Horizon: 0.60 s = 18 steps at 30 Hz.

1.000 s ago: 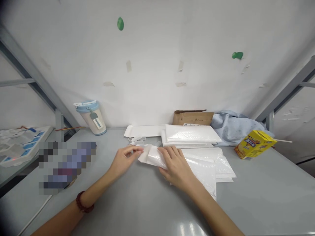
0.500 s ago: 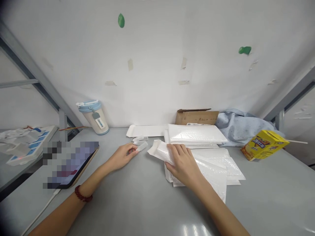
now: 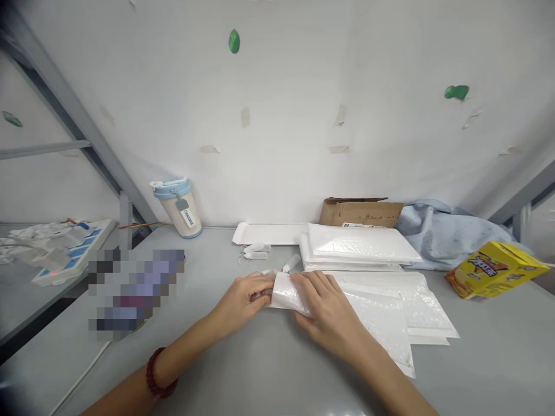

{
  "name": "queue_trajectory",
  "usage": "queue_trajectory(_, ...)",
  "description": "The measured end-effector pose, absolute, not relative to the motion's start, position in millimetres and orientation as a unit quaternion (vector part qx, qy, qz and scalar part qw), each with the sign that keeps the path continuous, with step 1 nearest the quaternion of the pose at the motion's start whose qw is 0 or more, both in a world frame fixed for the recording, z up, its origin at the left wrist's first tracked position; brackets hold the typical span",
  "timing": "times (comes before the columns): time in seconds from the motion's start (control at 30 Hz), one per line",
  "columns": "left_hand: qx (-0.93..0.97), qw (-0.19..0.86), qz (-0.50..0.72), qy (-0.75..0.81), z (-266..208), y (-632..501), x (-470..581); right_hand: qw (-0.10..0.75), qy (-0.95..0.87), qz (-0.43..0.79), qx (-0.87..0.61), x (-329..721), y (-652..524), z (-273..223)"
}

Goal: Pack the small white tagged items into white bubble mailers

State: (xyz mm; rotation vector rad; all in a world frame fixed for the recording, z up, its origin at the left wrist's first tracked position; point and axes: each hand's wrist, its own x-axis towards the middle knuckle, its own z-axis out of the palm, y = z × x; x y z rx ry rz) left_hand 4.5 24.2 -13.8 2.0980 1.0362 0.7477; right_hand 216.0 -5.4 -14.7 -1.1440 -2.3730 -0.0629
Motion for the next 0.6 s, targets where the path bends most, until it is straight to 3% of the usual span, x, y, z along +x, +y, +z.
queue_trajectory(0.13, 0.774, 0.371, 0.294, 0.421, -11.8, 23.3, 5.7, 0.261, -0.87, -0.029, -0.418, 218.8, -5.2, -15.8)
queue_trajectory(0.3, 0.78, 0.318, 0.336, 0.423, -18.3, 21.8, 6.9, 0.262, -0.875, -0.021, -0.406, 216.5, -7.0, -15.0)
queue_trajectory(0.5, 0.733, 0.406, 0.354, 0.416, -13.7, 18.1, 7.4, 0.264, -0.878, -0.009, -0.399, 213.8, -9.9, -11.9)
queue_trajectory(0.6, 0.681, 0.365, 0.413, 0.482, -9.7, 23.5, 2.4, 0.281, -0.872, -0.039, -0.398, 216.5, -8.6, -11.9)
